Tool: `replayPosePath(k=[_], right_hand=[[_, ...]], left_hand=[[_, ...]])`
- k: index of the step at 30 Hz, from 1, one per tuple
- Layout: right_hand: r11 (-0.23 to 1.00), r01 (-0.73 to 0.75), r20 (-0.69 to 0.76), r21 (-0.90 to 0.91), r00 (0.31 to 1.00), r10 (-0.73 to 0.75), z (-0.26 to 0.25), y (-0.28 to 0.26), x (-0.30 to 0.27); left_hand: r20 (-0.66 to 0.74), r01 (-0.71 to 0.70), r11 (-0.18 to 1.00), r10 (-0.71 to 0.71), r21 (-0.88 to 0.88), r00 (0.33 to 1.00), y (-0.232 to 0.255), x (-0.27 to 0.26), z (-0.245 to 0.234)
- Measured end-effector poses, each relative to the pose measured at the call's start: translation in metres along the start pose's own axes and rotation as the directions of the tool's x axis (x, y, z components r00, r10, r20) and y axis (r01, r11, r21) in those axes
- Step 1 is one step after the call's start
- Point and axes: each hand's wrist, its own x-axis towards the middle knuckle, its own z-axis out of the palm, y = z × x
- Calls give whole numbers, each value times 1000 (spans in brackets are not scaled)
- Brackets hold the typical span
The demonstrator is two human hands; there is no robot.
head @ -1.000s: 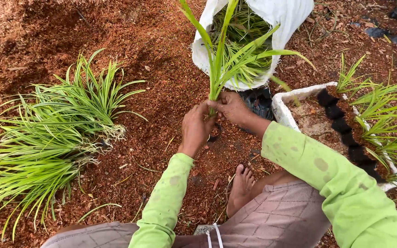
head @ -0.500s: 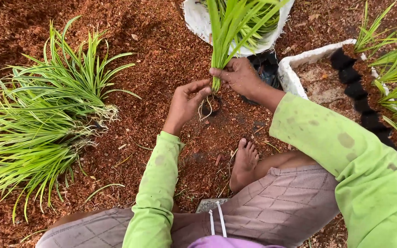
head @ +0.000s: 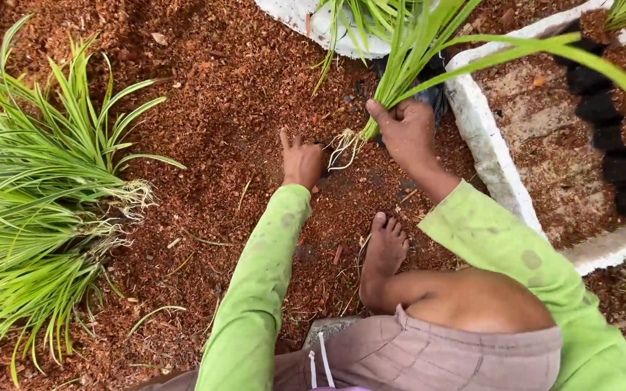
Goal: A person is transplanting small green seedlings into black plastic nursery bags filled with a reddish-brown soil substrate.
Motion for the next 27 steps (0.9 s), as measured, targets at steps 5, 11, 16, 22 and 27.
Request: replayPosePath(k=[5, 11, 16, 22, 27], right_hand=[[1000, -18, -47, 8, 999, 19, 10, 30, -7], [994, -51, -64, 94, 996, 57, 18, 36, -9], [992, -63, -83, 113, 994, 73, 19, 31, -12], [987, -63, -134, 149, 987, 83, 19, 37, -17], [977, -67, -140, 201, 985, 97, 31, 42, -15]], left_hand=[[54, 39, 992, -46, 122, 997, -1, 14, 47], [160, 106, 990, -120, 92, 980, -7, 21, 77], [212, 225, 946, -176, -233, 961, -22, 19, 82], [148, 215, 857, -163, -469, 975, -52, -17, 10], [-32, 50, 960, -61, -274, 998, -21, -27, 19]])
